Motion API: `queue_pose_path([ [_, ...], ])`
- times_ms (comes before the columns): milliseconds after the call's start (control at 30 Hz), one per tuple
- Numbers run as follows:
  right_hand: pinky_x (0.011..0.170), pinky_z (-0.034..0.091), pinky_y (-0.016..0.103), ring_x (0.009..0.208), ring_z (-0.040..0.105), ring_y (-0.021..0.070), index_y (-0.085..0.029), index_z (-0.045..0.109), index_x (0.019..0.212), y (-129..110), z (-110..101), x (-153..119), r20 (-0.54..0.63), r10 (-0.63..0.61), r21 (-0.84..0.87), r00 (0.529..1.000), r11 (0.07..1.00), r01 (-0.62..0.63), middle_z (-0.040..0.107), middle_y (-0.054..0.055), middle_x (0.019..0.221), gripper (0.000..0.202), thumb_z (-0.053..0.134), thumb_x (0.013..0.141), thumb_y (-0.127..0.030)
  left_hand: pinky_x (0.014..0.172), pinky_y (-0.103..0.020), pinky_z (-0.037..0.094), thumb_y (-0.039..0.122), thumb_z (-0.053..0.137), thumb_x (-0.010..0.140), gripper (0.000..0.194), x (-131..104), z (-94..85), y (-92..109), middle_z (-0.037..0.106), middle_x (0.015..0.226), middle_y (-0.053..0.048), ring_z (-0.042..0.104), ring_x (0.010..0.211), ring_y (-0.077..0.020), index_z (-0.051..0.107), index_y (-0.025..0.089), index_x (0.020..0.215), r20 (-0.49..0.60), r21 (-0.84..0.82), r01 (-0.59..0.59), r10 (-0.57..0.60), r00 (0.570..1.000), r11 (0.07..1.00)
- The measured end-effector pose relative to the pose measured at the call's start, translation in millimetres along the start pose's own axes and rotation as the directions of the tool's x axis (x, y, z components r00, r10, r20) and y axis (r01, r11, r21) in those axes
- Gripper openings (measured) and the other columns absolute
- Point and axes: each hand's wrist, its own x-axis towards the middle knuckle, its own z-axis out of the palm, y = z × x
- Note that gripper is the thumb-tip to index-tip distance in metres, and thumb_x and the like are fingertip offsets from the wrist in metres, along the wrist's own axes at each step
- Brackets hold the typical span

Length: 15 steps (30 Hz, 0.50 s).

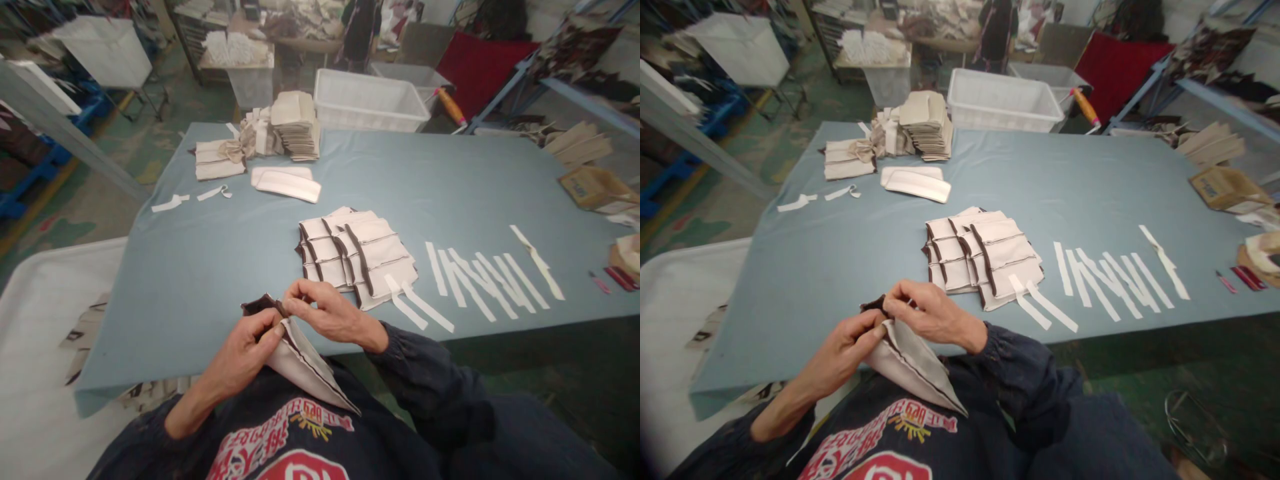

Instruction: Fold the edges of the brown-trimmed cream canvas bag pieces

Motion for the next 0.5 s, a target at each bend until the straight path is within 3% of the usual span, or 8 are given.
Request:
queue_pose_path([
  [67, 0.07, 0.045, 0.026, 0.077, 0.059, 0.0141, -0.018, 0.061, 0.091, -0.4, 6.6, -1.2, -0.072, 0.076, 0.103, 0.994, 0.992, -0.069, 0.067, 0.001, 0.085, 0.018, 0.058, 0.099, -0.034, 0.059, -0.025, 0.039, 0.041, 0.047, 0.096, 0.035, -0.8, -0.4, -0.2, 0.052, 0.069, 0.002, 0.047, 0.064, -0.0151, 0.055, 0.019, 0.071, -0.067, 0.016, -0.025, 0.026, 0.997, 1.0],
  [167, 0.072, 0.045, 0.027, 0.076, 0.06, 0.0148, -0.018, 0.063, 0.093, -5.0, 20.3, -11.4, -0.115, 0.185, 0.07, 0.976, 0.982, -0.178, 0.068, 0.001, 0.084, 0.019, 0.067, 0.093, -0.037, 0.059, -0.025, 0.039, 0.04, 0.049, 0.097, 0.034, -1.7, -1.1, -2.3, 0.054, 0.067, 0.002, 0.049, 0.063, -0.0153, 0.057, 0.019, 0.071, -0.14, 0.07, -0.051, 0.06, 0.988, 0.996],
  [267, 0.069, 0.042, 0.027, 0.073, 0.059, 0.014, -0.018, 0.064, 0.089, -8.6, 35.1, -24.7, -0.189, 0.306, 0.034, 0.933, 0.952, -0.306, 0.067, 0.0, 0.08, 0.016, 0.066, 0.093, -0.033, 0.06, -0.025, 0.04, 0.037, 0.049, 0.098, 0.032, -2.6, -0.3, -3.9, 0.057, 0.068, 0.001, 0.051, 0.063, -0.0151, 0.06, 0.019, 0.074, -0.201, 0.106, -0.05, 0.071, 0.977, 0.993],
  [367, 0.064, 0.039, 0.026, 0.067, 0.057, 0.013, -0.019, 0.062, 0.082, -7.9, 48.5, -34.2, -0.217, 0.4, 0.115, 0.89, 0.916, -0.384, 0.065, -0.001, 0.074, 0.021, 0.06, 0.096, -0.034, 0.058, -0.024, 0.039, 0.036, 0.05, 0.097, 0.031, -4.7, 3.7, -4.2, 0.056, 0.067, 0.002, 0.051, 0.061, -0.0146, 0.061, 0.019, 0.074, -0.231, 0.11, -0.043, 0.068, 0.971, 0.993],
  [500, 0.063, 0.035, 0.026, 0.065, 0.053, 0.0124, -0.019, 0.06, 0.082, -4.0, 62.7, -39.8, -0.274, 0.391, 0.123, 0.878, 0.92, -0.372, 0.061, -0.003, 0.071, 0.015, 0.058, 0.093, -0.029, 0.052, -0.023, 0.036, 0.042, 0.057, 0.091, 0.033, -5.7, 15.6, -7.4, 0.049, 0.061, 0.004, 0.044, 0.056, -0.0133, 0.055, 0.02, 0.066, -0.295, -0.034, 0.068, -0.075, 0.953, 0.997],
])
